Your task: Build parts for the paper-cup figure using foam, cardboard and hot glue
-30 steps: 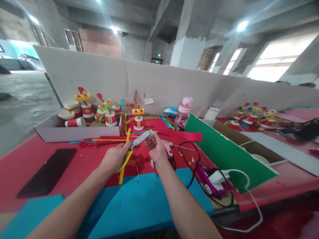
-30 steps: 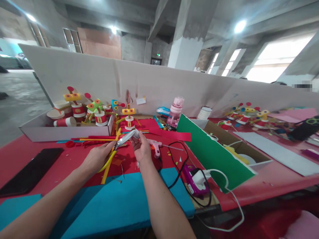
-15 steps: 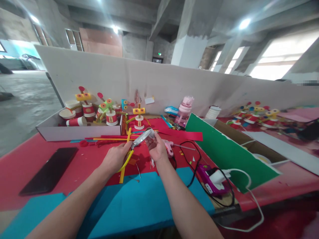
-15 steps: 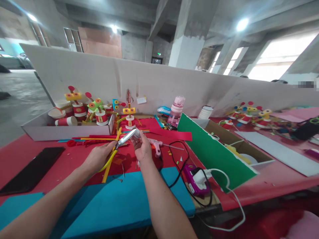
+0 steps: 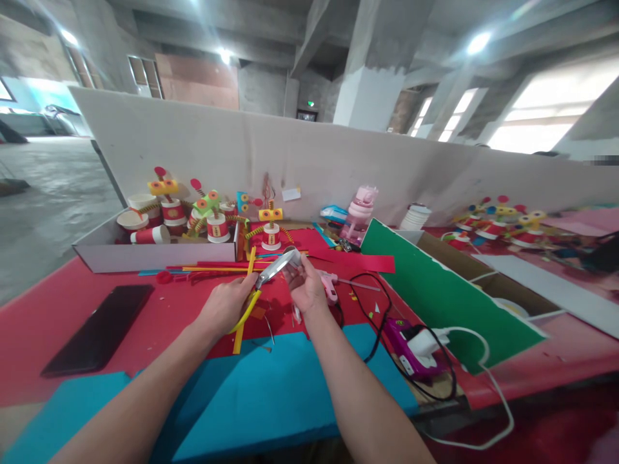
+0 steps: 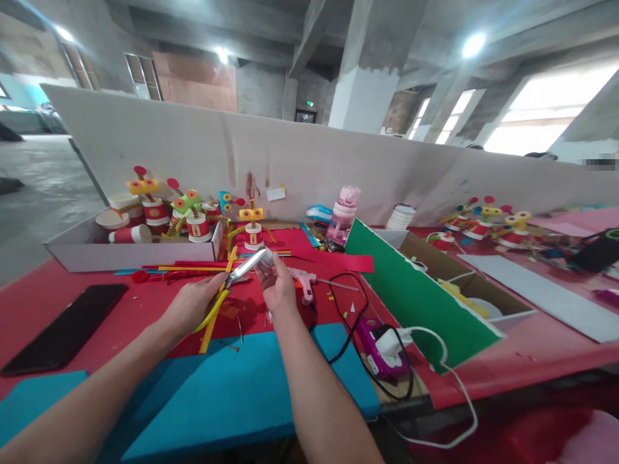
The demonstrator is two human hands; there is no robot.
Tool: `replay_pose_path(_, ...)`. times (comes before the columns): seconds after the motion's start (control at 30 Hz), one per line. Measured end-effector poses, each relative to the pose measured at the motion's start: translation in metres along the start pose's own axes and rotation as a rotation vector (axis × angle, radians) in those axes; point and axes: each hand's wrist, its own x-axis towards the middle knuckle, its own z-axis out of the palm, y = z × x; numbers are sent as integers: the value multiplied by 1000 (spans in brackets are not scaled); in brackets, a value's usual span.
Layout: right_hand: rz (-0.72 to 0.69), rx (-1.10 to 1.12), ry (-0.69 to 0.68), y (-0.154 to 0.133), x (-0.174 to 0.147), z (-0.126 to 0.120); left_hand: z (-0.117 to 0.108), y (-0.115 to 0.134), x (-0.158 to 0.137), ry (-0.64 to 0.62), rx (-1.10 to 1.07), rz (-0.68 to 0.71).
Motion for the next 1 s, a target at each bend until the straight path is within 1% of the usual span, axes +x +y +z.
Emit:
replay_pose_path(0.3, -14, 16, -6, 1, 0, 0, 2, 0, 1, 3, -1, 13)
replay_pose_path(0.47, -13, 18, 13, 1, 0, 1, 5, -1, 0, 5, -3, 22)
replay_pose_path(0.87, -13, 19, -27, 2, 0, -1, 7, -3, -1, 20, -22, 25)
replay_pose_path(1.0, -49, 22, -80, 3, 0, -2, 6, -2, 0, 44, -46, 27)
